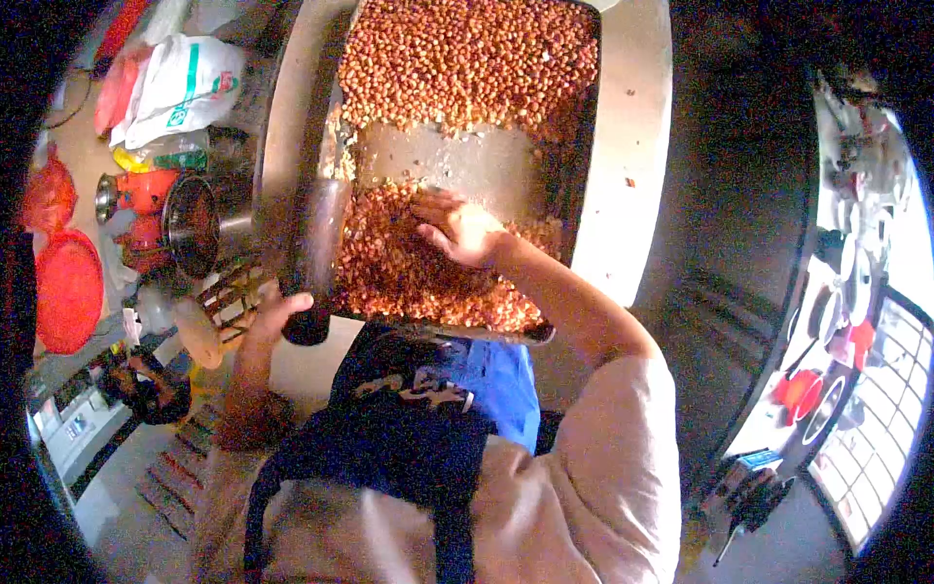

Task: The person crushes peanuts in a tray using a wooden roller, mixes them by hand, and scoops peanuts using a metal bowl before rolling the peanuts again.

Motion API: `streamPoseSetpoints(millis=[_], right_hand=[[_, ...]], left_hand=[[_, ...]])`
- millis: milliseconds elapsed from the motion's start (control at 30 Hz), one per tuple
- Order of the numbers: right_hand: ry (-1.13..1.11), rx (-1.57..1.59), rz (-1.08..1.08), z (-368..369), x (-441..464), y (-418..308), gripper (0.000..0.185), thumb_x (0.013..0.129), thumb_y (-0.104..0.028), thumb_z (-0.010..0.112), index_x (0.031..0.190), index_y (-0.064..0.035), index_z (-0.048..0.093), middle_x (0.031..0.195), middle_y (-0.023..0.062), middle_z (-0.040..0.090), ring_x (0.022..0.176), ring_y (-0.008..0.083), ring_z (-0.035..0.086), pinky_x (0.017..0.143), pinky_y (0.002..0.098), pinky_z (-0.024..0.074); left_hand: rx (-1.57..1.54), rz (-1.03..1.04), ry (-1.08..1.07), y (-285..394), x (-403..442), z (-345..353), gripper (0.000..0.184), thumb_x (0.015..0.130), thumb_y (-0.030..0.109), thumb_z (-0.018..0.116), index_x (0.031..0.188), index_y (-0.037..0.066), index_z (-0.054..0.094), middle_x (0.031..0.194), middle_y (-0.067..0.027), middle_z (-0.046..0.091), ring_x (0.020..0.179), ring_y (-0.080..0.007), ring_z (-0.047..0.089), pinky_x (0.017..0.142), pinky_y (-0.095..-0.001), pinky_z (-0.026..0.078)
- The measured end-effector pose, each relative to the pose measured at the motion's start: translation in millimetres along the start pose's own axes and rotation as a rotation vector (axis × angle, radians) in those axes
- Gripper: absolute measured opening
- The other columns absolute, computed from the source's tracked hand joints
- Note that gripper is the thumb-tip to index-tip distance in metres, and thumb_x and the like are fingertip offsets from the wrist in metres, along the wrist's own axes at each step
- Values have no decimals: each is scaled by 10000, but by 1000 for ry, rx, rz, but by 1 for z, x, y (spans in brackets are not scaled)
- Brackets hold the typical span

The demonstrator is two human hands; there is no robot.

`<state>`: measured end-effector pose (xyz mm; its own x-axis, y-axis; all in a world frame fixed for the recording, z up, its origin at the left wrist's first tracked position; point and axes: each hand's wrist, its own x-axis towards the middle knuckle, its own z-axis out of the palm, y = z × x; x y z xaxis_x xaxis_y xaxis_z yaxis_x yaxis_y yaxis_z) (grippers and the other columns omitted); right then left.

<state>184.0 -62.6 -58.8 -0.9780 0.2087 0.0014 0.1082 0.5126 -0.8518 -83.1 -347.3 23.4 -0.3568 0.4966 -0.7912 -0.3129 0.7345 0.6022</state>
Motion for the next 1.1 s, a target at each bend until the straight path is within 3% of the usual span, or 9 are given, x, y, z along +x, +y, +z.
streamPoseSetpoints(millis=[133, 200, 367, 567, 733, 833, 933, 1000, 1100], right_hand=[[43, -165, 9, -21, -3, -29, 500, 1021, -305, 455, 1395, 18, 526, 1494, 214, 473, 1456, 374, 346, 1217, 517, 206], [122, -249, 24, -22, -13, -38, 491, 992, -282, 492, 1376, 19, 546, 1476, 218, 492, 1443, 377, 369, 1208, 526, 217], [340, -339, 70, -37, -53, -60, 369, 865, -162, 645, 1211, -36, 665, 1313, 151, 622, 1293, 339, 531, 1142, 508, 353], [606, -369, 230, -66, -97, -41, 242, 852, -52, 634, 1087, -15, 678, 1181, 168, 664, 1134, 368, 606, 1011, 455, 469], [824, -437, 285, -108, -68, 4, 372, 868, -98, 664, 1237, -60, 631, 1309, 185, 586, 1182, 383, 562, 1023, 483, 451], [813, -598, 384, -150, -24, 44, 623, 918, -423, 651, 1443, -137, 478, 1483, 224, 423, 1369, 399, 403, 1149, 508, 323], [690, -921, 509, -189, 17, 85, 856, 909, -688, 519, 1564, -178, 307, 1592, 254, 255, 1480, 431, 228, 1218, 528, 187], [598, -975, 669, -200, 43, 105, 936, 902, -777, 398, 1602, -187, 202, 1635, 235, 183, 1525, 408, 126, 1248, 492, 110], [550, -971, 719, -192, 61, 118, 970, 900, -796, 357, 1598, -141, 203, 1630, 231, 202, 1528, 388, 130, 1255, 467, 81]], left_hand=[[727, 554, 103, 77, 34, 21, 986, 626, 358, 897, 1400, -50, 444, 1383, -238, 547, 1275, -326, 553, 1102, -436, 426], [1049, 674, 229, 136, 36, 64, 959, 620, 318, 896, 1405, -10, 454, 1413, -218, 521, 1291, -333, 536, 1104, -460, 434], [1396, 942, 5, 178, 116, 121, 867, 661, 319, 889, 1377, 87, 460, 1316, -109, 549, 1232, -279, 548, 1081, -413, 466], [1473, 959, -108, 163, 129, 152, 945, 631, 334, 906, 1417, 102, 435, 1375, -135, 498, 1295, -305, 475, 1126, -438, 423], [1232, 960, -412, 152, 132, 131, 823, 705, 395, 847, 1402, 127, 500, 1445, -156, 449, 1367, -330, 424, 1151, -457, 382], [1033, 1218, -160, 170, 161, 122, 782, 878, 647, 618, 1475, 172, 445, 1628, -163, 216, 1494, -354, 237, 1187, -574, 270], [895, 1445, 308, 201, 222, 118, 780, 981, 601, 471, 1594, 204, 197, 1674, -139, 54, 1535, -358, 82, 1220, -569, 174], [1204, 1153, 634, 214, 252, 115, 868, 991, 643, 373, 1612, 130, 49, 1665, -200, -77, 1542, -373, -40, 1240, -541, -2], [1342, 824, 808, 224, 278, 130, 937, 972, 627, 441, 1596, 28, 80, 1644, -269, 100, 1538, -403, 60, 1236, -546, 26]])
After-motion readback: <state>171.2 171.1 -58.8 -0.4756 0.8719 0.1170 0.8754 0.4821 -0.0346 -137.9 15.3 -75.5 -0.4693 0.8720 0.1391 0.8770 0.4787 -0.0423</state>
